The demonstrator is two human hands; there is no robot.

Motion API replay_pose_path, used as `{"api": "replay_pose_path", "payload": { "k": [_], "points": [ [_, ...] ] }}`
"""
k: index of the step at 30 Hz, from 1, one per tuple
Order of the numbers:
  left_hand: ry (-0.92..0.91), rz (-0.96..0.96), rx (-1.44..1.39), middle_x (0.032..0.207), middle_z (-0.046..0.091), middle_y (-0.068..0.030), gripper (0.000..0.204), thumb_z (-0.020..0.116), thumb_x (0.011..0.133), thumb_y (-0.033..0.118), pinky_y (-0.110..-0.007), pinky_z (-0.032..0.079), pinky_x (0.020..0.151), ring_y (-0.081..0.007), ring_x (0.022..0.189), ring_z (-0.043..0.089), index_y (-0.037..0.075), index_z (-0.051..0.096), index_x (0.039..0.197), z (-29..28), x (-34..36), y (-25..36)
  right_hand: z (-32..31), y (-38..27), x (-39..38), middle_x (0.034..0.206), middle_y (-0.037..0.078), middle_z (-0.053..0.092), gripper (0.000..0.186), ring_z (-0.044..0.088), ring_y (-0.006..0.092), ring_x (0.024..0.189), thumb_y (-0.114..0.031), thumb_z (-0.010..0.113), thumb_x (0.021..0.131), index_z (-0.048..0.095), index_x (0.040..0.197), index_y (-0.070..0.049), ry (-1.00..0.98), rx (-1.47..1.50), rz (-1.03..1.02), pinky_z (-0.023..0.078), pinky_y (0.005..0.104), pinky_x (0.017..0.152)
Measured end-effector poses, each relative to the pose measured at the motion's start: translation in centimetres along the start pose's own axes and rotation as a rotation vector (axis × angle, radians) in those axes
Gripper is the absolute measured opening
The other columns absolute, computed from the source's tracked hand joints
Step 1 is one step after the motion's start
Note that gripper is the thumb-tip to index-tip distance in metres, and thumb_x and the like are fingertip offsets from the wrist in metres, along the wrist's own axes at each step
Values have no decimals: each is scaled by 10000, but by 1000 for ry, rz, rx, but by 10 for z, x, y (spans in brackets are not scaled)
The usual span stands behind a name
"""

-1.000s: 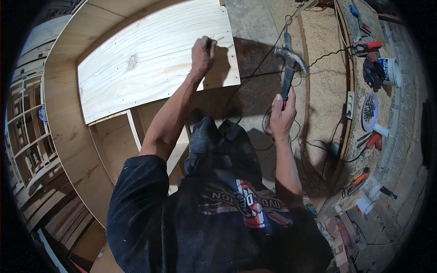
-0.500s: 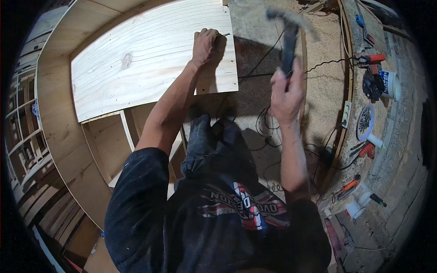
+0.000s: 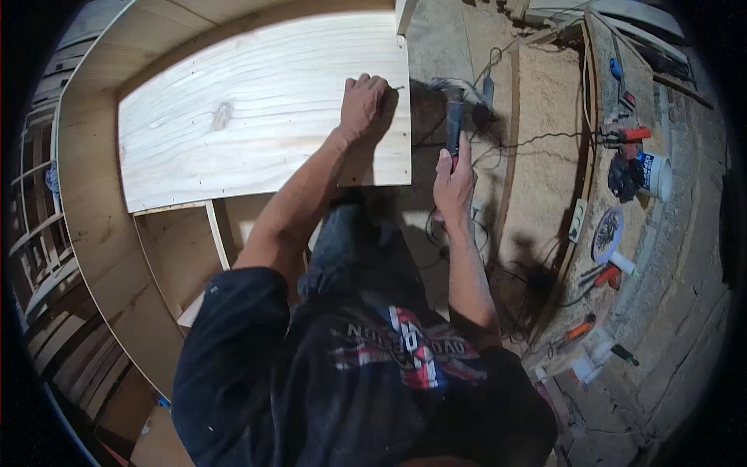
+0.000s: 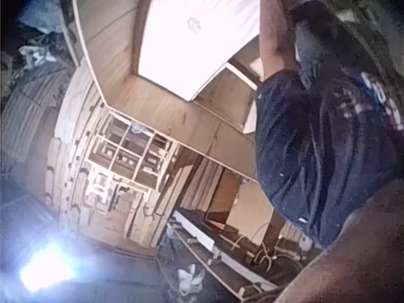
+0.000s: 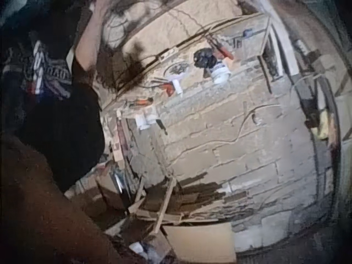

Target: Hammering nails and using a belt sander to assemble and finish a wooden shelf unit.

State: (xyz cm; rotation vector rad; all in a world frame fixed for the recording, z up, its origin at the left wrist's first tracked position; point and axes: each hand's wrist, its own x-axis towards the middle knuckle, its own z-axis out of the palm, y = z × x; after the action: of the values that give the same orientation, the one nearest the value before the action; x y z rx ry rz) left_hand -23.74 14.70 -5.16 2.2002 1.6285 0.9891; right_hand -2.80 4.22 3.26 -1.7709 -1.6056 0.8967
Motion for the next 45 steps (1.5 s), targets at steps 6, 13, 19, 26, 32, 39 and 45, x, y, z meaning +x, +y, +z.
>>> {"api": "replay_pose_path", "payload": {
  "k": [6, 13, 19, 26, 32, 39, 45],
  "points": [
    [-553, 34, 289, 943, 667, -137, 108, 568, 879, 156, -508, 415, 876, -324, 1009, 600, 102, 636, 942, -15, 26, -3, -17, -1, -13, 1368, 273, 554, 499, 562, 383, 1253, -228, 491, 1055, 428, 1457, 61, 88, 208, 192, 430, 425, 1058],
    [69, -173, 29, 753, 620, -148, 75, 669, 877, 118, -506, 412, 697, -374, 779, 584, 88, 663, 946, -38, 36, -27, -11, 21, -60, 1306, 274, 595, 534, 652, 369, 1110, -242, 544, 1025, 423, 1461, 43, 62, 125, 293, 511, 398, 931],
    [-19, 59, 44, 902, 645, -141, 133, 580, 919, 221, -475, 408, 807, -357, 907, 570, 100, 636, 923, -8, 72, -47, 20, 52, -42, 1008, 166, 615, 508, 609, 245, 828, -217, 561, 1020, 438, 1455, 16, 219, 68, 79, 498, 366, 751],
    [-34, 105, -136, 875, 621, -127, 97, 582, 889, 177, -460, 404, 805, -336, 914, 550, 84, 602, 908, 21, 77, -77, 9, 9, 0, 914, 133, 613, 518, 602, 178, 715, -187, 563, 1021, 418, 1463, 42, 90, 180, 120, 505, 330, 670],
    [-13, 75, -61, 894, 615, -113, 72, 577, 894, 147, -441, 409, 809, -325, 916, 545, 80, 593, 914, 24, 68, -65, -2, -28, 40, 861, 126, 641, 498, 635, 184, 728, -172, 555, 1024, 420, 1444, 57, 166, 146, -165, 520, 335, 680],
    [-15, 90, -124, 866, 610, -115, 72, 617, 888, 145, -440, 415, 813, -326, 903, 547, 79, 589, 889, 10, 68, -68, -32, -113, 68, 850, 99, 604, 423, 494, 97, 599, -246, 472, 1065, 463, 1377, 40, 342, 634, -536, 507, 230, 548],
    [-31, 75, -146, 889, 607, -129, 78, 634, 865, 124, -442, 418, 825, -338, 919, 546, 72, 593, 906, 10, 79, -52, 35, -20, 77, 978, 314, 652, 454, 661, 476, 860, -149, 521, 1028, 422, 1434, 28, 108, -138, -208, 529, 492, 718]
  ]
}}
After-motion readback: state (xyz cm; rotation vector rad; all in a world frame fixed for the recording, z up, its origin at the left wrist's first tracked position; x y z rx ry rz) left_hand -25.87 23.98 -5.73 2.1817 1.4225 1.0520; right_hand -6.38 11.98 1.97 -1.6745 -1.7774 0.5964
